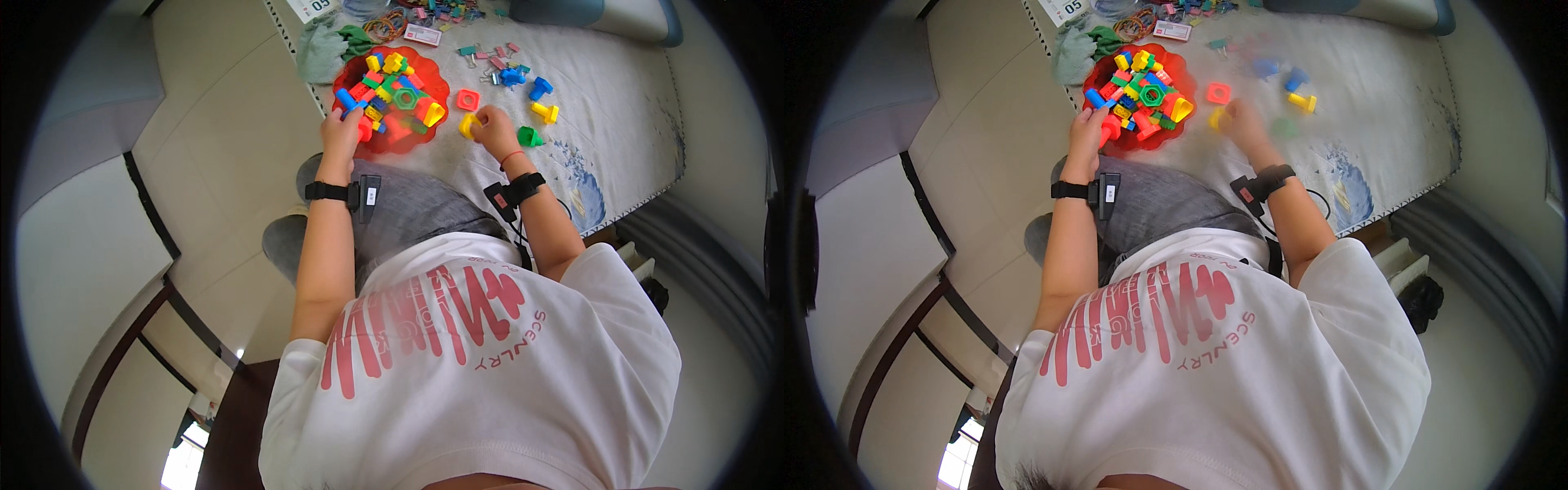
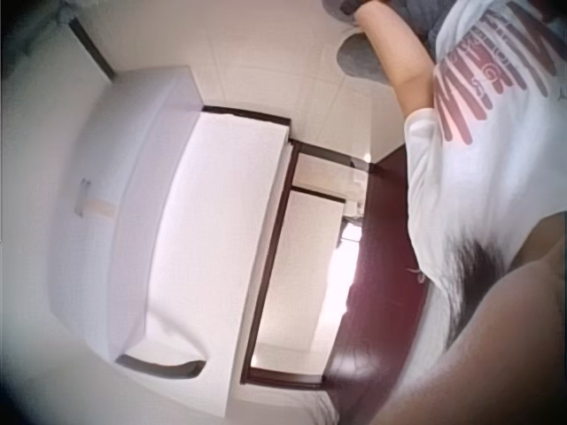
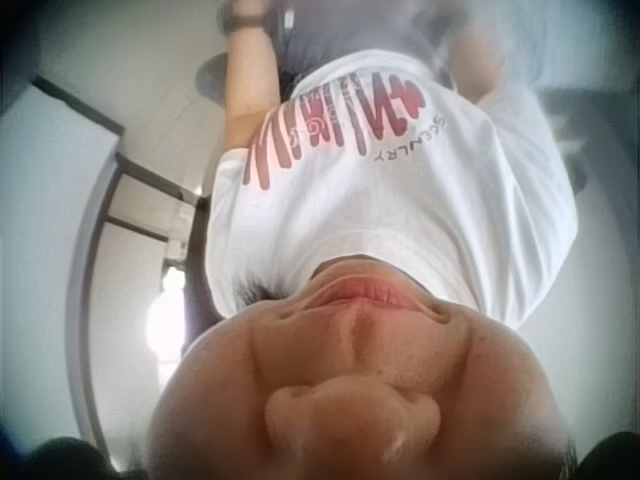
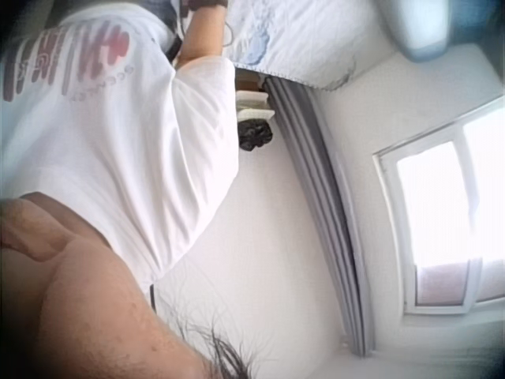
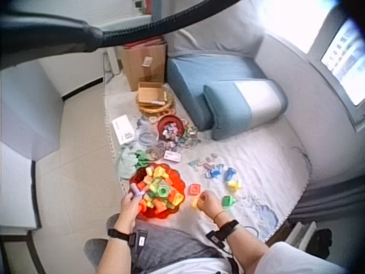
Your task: The person sits on the floor and assembles colorful plastic building blocks by hand. They connect various pieces together to form a larger structure and place the completed assembly into a red flower-shaped container.
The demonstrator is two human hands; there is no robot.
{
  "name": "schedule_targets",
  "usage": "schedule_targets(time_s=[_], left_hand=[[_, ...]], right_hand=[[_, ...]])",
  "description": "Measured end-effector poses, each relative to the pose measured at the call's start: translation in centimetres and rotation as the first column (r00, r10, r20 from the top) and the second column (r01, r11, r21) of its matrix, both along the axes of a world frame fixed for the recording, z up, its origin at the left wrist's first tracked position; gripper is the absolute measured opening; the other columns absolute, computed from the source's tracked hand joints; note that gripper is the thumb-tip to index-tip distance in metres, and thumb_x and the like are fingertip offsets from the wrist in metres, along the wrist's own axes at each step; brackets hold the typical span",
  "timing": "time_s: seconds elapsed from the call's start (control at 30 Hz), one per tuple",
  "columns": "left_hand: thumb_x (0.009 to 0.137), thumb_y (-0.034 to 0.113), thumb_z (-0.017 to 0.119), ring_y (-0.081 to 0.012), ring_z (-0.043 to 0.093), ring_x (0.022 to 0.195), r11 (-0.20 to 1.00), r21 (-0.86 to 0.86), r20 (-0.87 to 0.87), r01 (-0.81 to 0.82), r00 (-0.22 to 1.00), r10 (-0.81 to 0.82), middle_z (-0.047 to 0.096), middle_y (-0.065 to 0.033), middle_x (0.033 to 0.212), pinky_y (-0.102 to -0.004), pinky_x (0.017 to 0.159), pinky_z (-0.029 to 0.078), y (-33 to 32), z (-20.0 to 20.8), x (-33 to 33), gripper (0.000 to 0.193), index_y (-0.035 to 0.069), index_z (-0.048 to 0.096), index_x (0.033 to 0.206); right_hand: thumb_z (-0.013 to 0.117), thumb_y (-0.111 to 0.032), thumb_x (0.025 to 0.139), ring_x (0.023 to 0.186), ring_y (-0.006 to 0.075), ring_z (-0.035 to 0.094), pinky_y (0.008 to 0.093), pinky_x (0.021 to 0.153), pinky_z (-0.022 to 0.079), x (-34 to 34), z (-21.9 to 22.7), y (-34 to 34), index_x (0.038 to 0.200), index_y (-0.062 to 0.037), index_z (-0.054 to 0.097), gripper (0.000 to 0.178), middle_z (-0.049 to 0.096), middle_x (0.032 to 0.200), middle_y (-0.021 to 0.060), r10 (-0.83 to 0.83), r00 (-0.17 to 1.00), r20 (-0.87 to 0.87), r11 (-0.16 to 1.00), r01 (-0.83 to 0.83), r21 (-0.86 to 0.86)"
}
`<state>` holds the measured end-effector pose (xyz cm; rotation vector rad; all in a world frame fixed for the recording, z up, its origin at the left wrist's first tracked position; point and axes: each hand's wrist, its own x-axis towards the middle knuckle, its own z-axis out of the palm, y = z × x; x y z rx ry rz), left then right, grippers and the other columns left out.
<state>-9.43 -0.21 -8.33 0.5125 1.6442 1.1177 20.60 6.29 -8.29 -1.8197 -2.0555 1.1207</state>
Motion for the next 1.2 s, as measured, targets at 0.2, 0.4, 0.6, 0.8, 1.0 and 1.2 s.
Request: schedule_targets(time_s=[0.2,0.4,0.6,0.8,1.0,1.2], left_hand=[[0.093,0.024,0.055,-0.0116,0.058,0.095,0.996,0.056,0.203,0.067,0.976,-0.077,0.059,-0.0065,0.109,-0.0251,0.080,0.047,0.6,1.9,1.3,0.045,-0.003,0.043,0.128],[0.084,0.026,0.065,-0.0167,0.056,0.100,0.989,-0.132,-0.096,0.072,0.992,-0.085,0.057,-0.0107,0.111,-0.0290,0.083,0.044,0.7,4.9,2.8,0.057,0.000,0.042,0.129],[0.080,0.021,0.066,-0.0192,0.056,0.098,0.979,-0.065,-0.265,0.194,0.942,-0.204,0.057,-0.0127,0.111,-0.0359,0.083,0.043,1.1,4.4,3.8,0.060,-0.003,0.041,0.129],[0.084,0.029,0.064,-0.0174,0.051,0.106,0.971,-0.079,-0.025,0.225,0.973,-0.228,0.050,-0.0101,0.125,-0.0436,0.088,0.038,0.6,4.6,2.5,0.079,0.006,0.019,0.145],[0.086,0.027,0.062,-0.0148,0.051,0.105,0.981,-0.036,0.006,0.189,0.982,-0.189,0.052,-0.0018,0.121,-0.0417,0.090,0.035,0.3,4.0,3.2,0.053,0.012,0.040,0.132],[0.086,0.026,0.062,-0.0130,0.050,0.108,0.984,-0.167,-0.002,0.055,0.998,-0.056,0.054,0.0012,0.118,-0.0359,0.092,0.034,0.5,4.6,4.4,0.048,0.014,0.043,0.129]], right_hand=[[0.066,-0.006,0.075,0.077,0.0198,0.060,0.0297,0.067,0.050,-6.0,3.1,0.3,0.094,-0.0019,0.059,0.021,0.058,0.085,0.0099,0.164,0.895,-0.415,0.969,-0.066,0.240],[0.063,-0.015,0.076,0.097,0.0318,0.054,0.0381,0.083,0.045,-3.0,0.4,2.7,0.099,-0.0058,0.062,0.025,0.060,0.093,0.0133,0.034,0.998,0.056,0.807,-0.060,0.588],[0.063,-0.023,0.075,0.095,0.0313,0.055,0.0402,0.083,0.044,-1.3,-2.5,2.9,0.094,-0.0065,0.063,0.025,0.061,0.094,0.0134,0.025,0.998,0.062,0.924,-0.047,0.379],[0.073,-0.020,0.070,0.095,0.0332,0.055,0.0411,0.081,0.046,-4.3,0.2,3.5,0.105,-0.0071,0.059,0.040,0.059,0.105,0.0123,0.030,0.990,-0.135,0.809,0.055,0.585],[0.066,-0.012,0.074,0.096,0.0312,0.057,0.0395,0.080,0.048,-5.1,0.4,3.9,0.110,-0.0087,0.059,0.037,0.059,0.108,0.0112,0.122,0.978,-0.170,0.801,0.004,0.599],[0.064,-0.007,0.069,0.090,0.0292,0.057,0.0389,0.077,0.047,0.9,1.5,1.7,0.093,-0.0092,0.062,0.024,0.059,0.094,0.0096,-0.017,0.999,0.046,0.756,-0.017,0.654]])
